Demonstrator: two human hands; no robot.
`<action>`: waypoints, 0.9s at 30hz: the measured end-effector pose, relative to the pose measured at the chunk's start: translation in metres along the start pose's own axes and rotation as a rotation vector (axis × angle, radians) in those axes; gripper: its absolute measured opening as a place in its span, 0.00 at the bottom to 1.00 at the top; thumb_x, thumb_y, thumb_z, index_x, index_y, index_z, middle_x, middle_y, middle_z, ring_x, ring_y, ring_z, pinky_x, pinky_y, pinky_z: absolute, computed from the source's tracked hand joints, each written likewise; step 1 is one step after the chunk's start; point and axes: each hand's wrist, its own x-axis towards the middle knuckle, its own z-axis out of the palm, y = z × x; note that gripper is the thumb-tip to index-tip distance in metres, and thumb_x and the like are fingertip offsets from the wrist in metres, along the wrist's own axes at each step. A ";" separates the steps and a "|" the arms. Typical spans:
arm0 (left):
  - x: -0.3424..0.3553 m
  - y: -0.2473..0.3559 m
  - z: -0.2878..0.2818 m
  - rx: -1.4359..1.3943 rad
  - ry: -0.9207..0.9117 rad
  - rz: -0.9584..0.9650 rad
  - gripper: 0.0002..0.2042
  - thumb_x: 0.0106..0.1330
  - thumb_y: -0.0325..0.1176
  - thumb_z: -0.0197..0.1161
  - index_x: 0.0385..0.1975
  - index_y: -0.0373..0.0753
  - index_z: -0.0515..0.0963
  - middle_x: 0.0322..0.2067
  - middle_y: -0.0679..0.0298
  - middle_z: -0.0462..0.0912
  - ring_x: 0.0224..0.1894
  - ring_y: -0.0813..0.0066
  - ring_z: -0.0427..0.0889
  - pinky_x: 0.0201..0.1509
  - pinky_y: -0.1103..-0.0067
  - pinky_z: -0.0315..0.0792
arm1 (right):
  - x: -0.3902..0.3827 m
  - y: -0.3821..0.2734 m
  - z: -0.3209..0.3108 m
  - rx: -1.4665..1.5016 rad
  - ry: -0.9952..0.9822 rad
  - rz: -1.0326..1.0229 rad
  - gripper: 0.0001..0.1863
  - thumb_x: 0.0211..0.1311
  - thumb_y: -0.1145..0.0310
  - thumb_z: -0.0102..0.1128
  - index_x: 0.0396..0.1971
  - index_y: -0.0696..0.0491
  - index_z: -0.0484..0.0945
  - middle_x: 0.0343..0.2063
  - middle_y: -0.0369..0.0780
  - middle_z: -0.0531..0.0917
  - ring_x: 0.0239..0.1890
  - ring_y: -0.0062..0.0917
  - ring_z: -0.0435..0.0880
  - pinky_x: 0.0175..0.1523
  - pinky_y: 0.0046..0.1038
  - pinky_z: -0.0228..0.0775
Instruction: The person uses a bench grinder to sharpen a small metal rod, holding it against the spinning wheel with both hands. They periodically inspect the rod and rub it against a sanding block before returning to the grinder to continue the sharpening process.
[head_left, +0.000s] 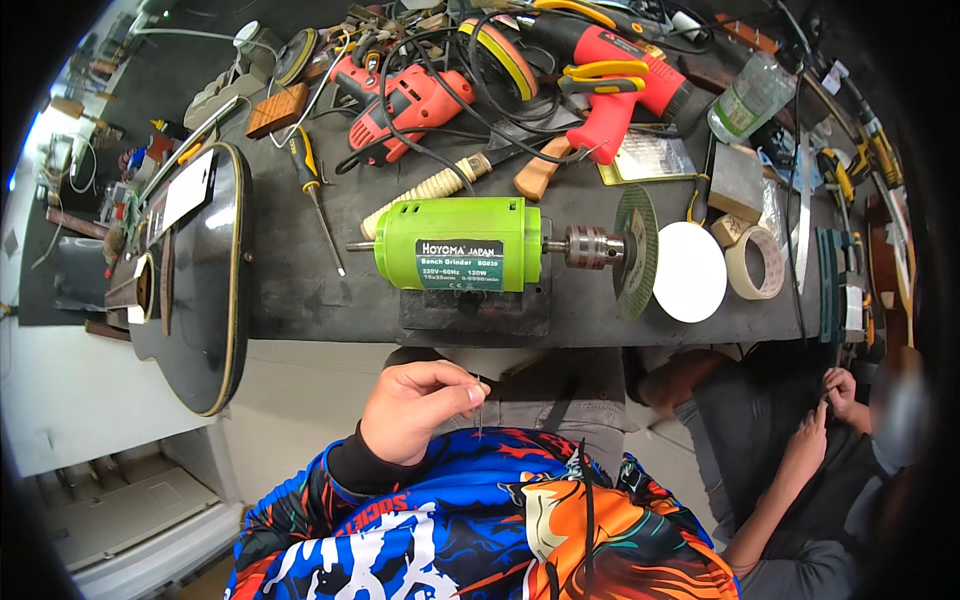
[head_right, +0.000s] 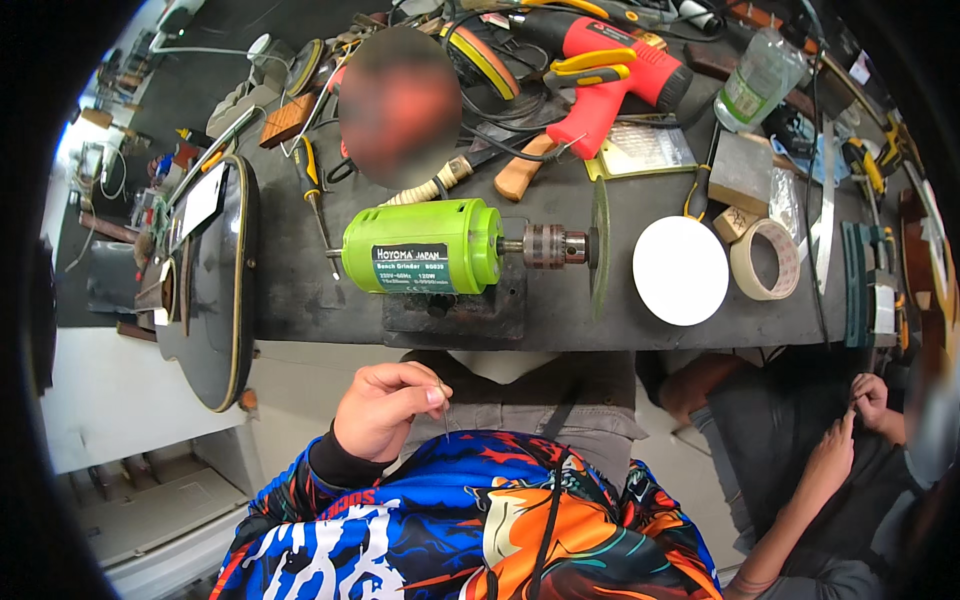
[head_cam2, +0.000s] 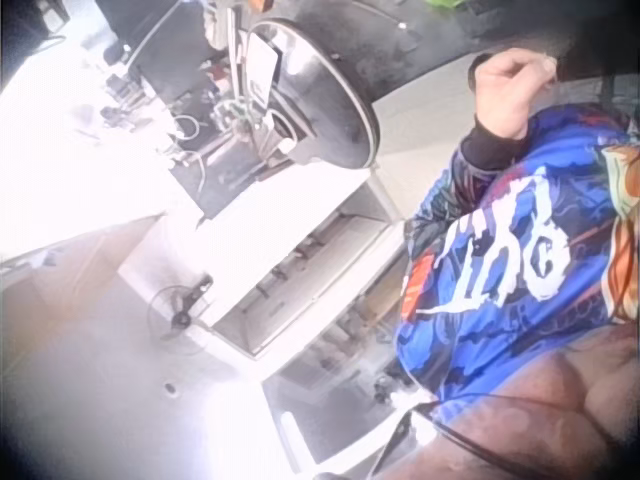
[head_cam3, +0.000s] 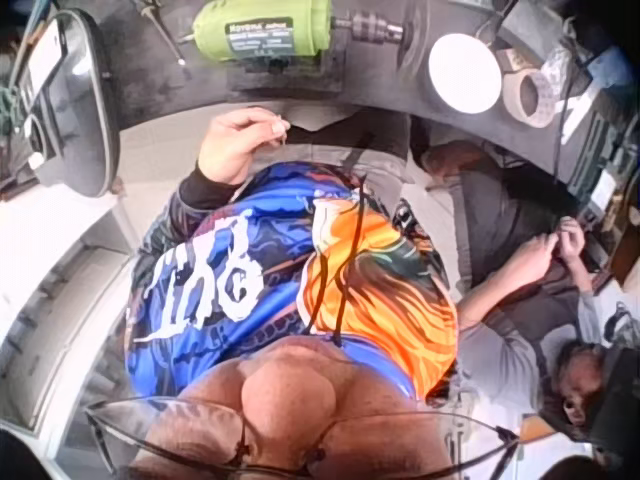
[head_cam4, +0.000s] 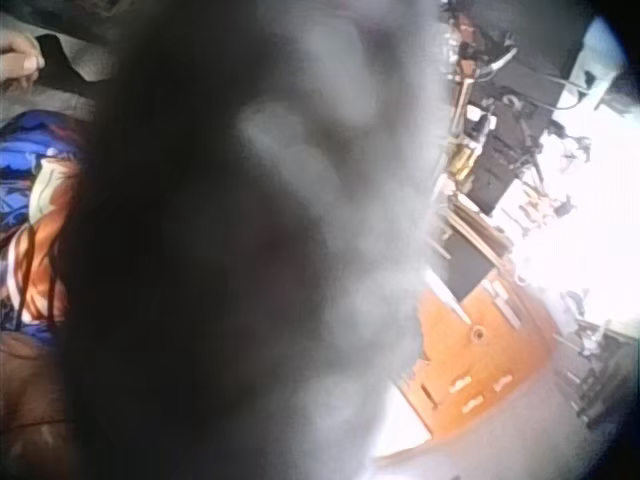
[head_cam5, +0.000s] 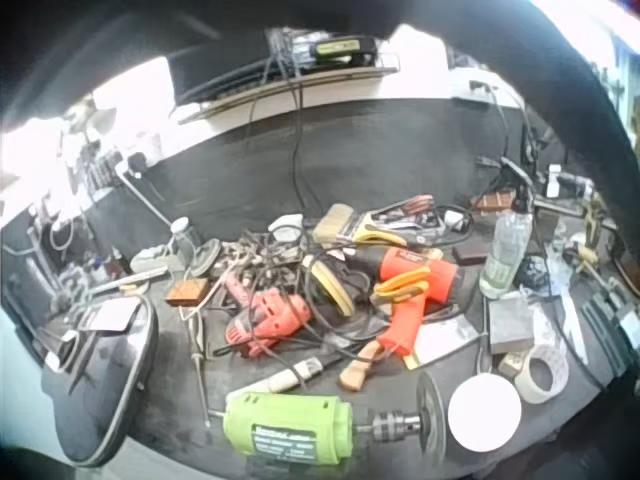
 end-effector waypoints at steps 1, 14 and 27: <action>0.003 -0.007 -0.001 0.000 -0.014 0.020 0.02 0.59 0.19 0.63 0.29 0.30 0.82 0.33 0.56 0.82 0.33 0.72 0.80 0.38 0.79 0.74 | 0.006 0.003 -0.016 -0.028 0.034 -0.016 0.22 0.55 0.62 0.64 0.48 0.55 0.76 0.37 0.43 0.80 0.40 0.33 0.81 0.47 0.32 0.73; 0.001 -0.076 0.032 -0.004 -0.099 0.350 0.05 0.60 0.22 0.64 0.35 0.31 0.83 0.29 0.66 0.80 0.28 0.84 0.71 0.32 0.85 0.64 | -0.210 -0.242 -0.223 1.052 0.324 -1.179 0.12 0.64 0.78 0.59 0.46 0.62 0.78 0.41 0.39 0.81 0.43 0.19 0.81 0.49 0.21 0.74; 0.019 -0.051 0.018 0.713 0.390 1.002 0.14 0.56 0.36 0.73 0.36 0.34 0.80 0.30 0.65 0.80 0.32 0.75 0.77 0.38 0.77 0.72 | -0.221 -0.283 -0.233 1.277 0.334 -1.011 0.07 0.63 0.75 0.62 0.38 0.62 0.81 0.27 0.37 0.83 0.28 0.16 0.81 0.35 0.18 0.75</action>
